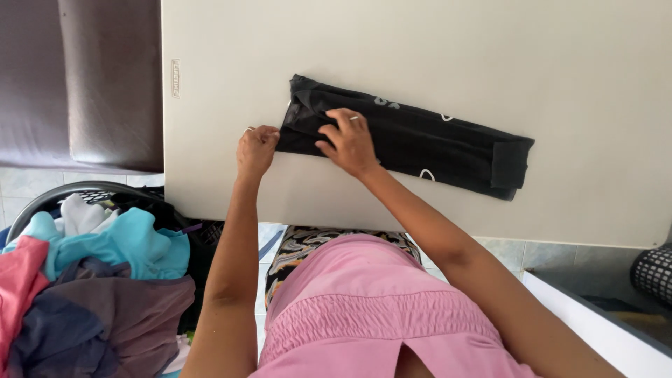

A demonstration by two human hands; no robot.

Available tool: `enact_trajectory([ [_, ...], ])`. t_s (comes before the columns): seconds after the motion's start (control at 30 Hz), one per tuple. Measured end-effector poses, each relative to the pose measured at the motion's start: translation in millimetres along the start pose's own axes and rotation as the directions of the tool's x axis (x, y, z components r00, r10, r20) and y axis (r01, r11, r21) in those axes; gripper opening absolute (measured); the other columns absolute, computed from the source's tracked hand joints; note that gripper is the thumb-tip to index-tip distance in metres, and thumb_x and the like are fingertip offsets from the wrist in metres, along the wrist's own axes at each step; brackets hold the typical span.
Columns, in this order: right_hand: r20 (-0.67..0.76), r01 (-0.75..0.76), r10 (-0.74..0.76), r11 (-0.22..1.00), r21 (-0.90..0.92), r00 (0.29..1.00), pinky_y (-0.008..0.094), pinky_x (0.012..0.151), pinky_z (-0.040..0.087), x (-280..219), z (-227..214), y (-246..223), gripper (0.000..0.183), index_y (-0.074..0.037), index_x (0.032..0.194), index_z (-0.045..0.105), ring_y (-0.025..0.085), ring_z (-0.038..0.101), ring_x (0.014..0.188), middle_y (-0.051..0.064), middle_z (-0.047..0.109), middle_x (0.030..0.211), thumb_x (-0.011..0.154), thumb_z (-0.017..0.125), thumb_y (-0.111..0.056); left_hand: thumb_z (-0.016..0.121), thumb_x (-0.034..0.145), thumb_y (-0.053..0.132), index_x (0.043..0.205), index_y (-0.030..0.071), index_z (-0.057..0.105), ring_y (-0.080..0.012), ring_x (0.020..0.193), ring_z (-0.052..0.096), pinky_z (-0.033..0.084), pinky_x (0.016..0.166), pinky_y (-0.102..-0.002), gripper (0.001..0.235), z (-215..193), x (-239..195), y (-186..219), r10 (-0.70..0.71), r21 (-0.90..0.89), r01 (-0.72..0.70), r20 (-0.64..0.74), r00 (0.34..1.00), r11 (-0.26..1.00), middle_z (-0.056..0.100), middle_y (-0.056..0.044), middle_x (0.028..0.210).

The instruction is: The person takes various shirts from a laundry basket and folds them neatly on a white table.

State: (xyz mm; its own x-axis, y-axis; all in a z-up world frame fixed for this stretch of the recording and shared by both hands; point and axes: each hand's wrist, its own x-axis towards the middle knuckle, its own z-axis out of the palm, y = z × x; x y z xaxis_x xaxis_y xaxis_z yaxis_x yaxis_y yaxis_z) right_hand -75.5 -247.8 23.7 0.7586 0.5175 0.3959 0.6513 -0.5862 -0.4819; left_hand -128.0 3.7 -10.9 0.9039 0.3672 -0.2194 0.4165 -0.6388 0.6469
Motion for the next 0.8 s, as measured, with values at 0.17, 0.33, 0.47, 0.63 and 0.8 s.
enact_trajectory([
  [0.17, 0.047, 0.031, -0.030, 0.999, -0.027, 0.998, 0.051, 0.108, 0.041, 13.1, 40.5, -3.0, 0.020, -0.013, 0.100, 0.069, 0.033, 0.053, 0.126, 0.011, 0.056, 0.128, 0.088, 0.078, -0.026, 0.076, 0.086, 0.024, 0.103, 0.016, 0.080, -0.0236, 0.088, 0.069, 0.056, 0.082, -0.039, 0.019, -0.4, -5.4, -6.9, -0.015, -0.088, 0.018, 0.043, 0.999, 0.996, 0.067, -0.009, 0.095],
  [0.33, -0.002, -0.047, 0.048, 0.997, 0.063, 0.999, 0.046, 0.098, 0.044, 20.2, 42.0, 5.1, 0.012, -0.013, 0.095, 0.066, 0.030, 0.058, 0.116, 0.005, 0.058, 0.123, 0.093, 0.076, -0.020, 0.082, 0.081, 0.024, 0.102, 0.015, 0.080, -0.0244, 0.085, 0.065, 0.054, 0.076, -0.040, 0.023, -5.4, -12.0, 1.2, 0.061, -0.019, -0.061, 0.002, 0.998, 0.998, 0.063, -0.010, 0.098],
  [0.47, -0.013, -0.148, 0.151, 0.982, 0.117, 0.989, 0.043, 0.092, 0.046, 26.8, 41.0, 9.8, 0.010, -0.010, 0.100, 0.064, 0.027, 0.060, 0.108, 0.005, 0.058, 0.124, 0.102, 0.069, -0.018, 0.081, 0.086, 0.025, 0.099, 0.013, 0.079, -0.0228, 0.086, 0.063, 0.053, 0.076, -0.040, 0.018, -4.8, -5.6, 11.7, 0.094, -0.086, -0.098, -0.041, 0.995, 0.992, 0.062, -0.008, 0.101],
  [0.63, -0.060, -0.170, 0.173, 0.985, 0.041, 0.983, 0.041, 0.088, 0.046, 34.8, 44.7, 17.1, 0.012, -0.013, 0.098, 0.062, 0.026, 0.061, 0.105, 0.004, 0.058, 0.121, 0.100, 0.070, -0.022, 0.080, 0.090, 0.027, 0.093, 0.010, 0.074, -0.0262, 0.096, 0.062, 0.052, 0.083, -0.042, 0.018, 0.4, 10.5, 16.2, 0.026, -0.118, -0.034, -0.065, 0.998, 0.992, 0.063, -0.007, 0.101],
  [0.8, 0.011, -0.224, 0.224, 0.973, 0.048, 0.975, 0.042, 0.086, 0.046, 40.1, 48.5, 28.0, 0.016, -0.016, 0.099, 0.065, 0.024, 0.062, 0.097, 0.002, 0.059, 0.117, 0.101, 0.075, -0.027, 0.080, 0.079, 0.016, 0.090, 0.010, 0.074, -0.0309, 0.102, 0.059, 0.049, 0.087, -0.044, 0.014, 6.3, 15.4, 22.5, 0.087, 0.134, -0.073, -0.106, 0.991, 0.988, 0.062, -0.010, 0.100],
])
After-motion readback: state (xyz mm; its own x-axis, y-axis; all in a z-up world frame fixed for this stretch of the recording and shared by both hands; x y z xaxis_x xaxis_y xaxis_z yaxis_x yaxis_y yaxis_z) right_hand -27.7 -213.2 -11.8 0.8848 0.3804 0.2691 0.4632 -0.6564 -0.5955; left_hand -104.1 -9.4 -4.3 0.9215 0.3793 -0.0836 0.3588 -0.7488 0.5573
